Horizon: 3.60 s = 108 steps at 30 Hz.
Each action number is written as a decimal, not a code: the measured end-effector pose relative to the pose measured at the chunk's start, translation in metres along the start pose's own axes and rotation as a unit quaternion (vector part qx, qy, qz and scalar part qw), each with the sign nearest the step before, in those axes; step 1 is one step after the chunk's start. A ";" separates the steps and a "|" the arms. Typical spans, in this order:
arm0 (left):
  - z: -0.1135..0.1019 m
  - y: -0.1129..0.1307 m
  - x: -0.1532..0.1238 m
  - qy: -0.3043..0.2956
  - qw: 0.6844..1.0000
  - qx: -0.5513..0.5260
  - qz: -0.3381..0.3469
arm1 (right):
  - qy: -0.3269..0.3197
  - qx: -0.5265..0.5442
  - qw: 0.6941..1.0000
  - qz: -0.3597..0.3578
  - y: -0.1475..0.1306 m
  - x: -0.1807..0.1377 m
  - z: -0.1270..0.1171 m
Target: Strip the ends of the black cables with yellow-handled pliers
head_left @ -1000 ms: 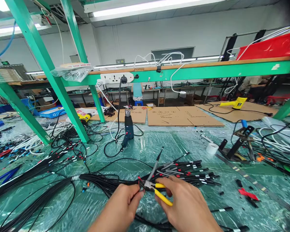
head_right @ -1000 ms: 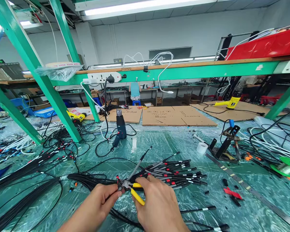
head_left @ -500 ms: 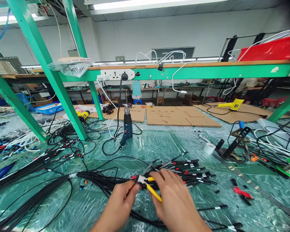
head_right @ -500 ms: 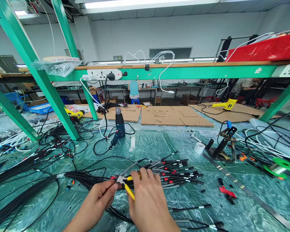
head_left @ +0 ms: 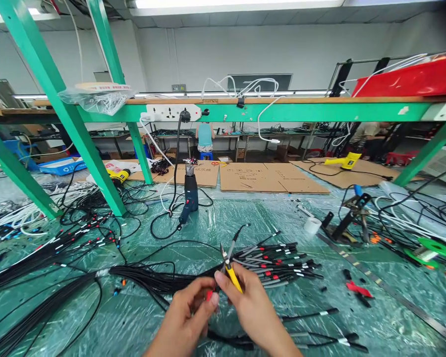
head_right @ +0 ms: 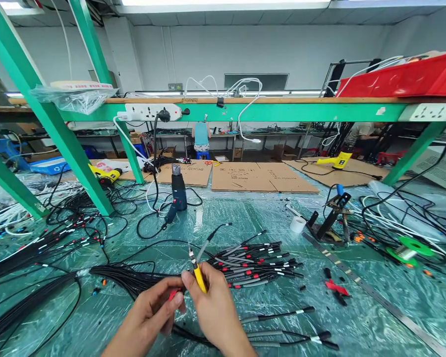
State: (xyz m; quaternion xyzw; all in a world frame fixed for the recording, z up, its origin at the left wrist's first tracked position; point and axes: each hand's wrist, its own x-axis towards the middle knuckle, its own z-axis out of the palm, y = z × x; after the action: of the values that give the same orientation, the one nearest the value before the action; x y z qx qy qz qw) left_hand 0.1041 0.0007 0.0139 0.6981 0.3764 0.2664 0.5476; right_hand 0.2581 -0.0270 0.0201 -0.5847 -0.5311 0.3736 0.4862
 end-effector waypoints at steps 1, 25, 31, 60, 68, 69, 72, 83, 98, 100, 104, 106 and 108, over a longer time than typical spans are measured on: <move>-0.001 0.000 0.000 0.025 0.999 0.023 0.029 | 0.002 0.006 1.000 -0.002 0.000 -0.001 0.001; 0.007 -0.005 0.018 0.041 0.986 -0.130 -0.096 | -0.054 -0.020 0.998 -0.022 -0.002 -0.021 -0.008; 0.005 0.007 0.016 0.035 0.982 -0.157 -0.102 | -0.043 0.025 0.999 -0.005 -0.001 -0.015 -0.011; -0.005 0.019 -0.008 -0.065 0.980 -0.179 -0.058 | -0.054 0.038 0.998 0.017 -0.018 -0.014 -0.011; 0.001 0.015 -0.006 -0.002 0.970 -0.217 -0.114 | -0.074 0.067 0.995 0.005 -0.024 -0.017 -0.009; 0.001 0.013 -0.007 -0.011 0.967 -0.231 -0.108 | -0.074 0.071 0.995 0.007 -0.025 -0.017 -0.009; -0.001 0.010 -0.009 -0.053 0.960 -0.262 -0.077 | -0.071 0.064 0.995 0.013 -0.026 -0.015 -0.011; -0.001 0.016 -0.007 -0.036 0.961 -0.264 -0.071 | -0.074 0.048 0.996 -0.003 -0.029 -0.015 -0.017; -0.005 0.024 -0.010 0.037 0.999 -0.005 -0.016 | -0.035 -0.032 0.999 0.000 -0.021 -0.011 -0.016; -0.005 0.022 -0.010 0.046 0.997 0.052 0.022 | -0.017 -0.059 0.998 0.008 -0.019 -0.011 -0.016; -0.005 0.019 -0.010 0.039 0.994 0.095 0.040 | -0.048 -0.014 0.999 0.003 -0.021 -0.013 -0.019; -0.007 0.017 -0.010 0.020 0.994 0.104 0.040 | -0.066 0.016 0.998 0.000 -0.023 -0.014 -0.019; -0.008 0.015 -0.011 0.024 0.988 0.132 0.077 | -0.063 0.023 0.998 0.002 -0.022 -0.015 -0.017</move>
State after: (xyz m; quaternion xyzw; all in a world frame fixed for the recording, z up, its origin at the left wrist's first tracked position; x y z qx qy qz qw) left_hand 0.0953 -0.0052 0.0306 0.7844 0.3667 0.2723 0.4196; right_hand 0.2667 -0.0458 0.0446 -0.5498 -0.5511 0.4227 0.4639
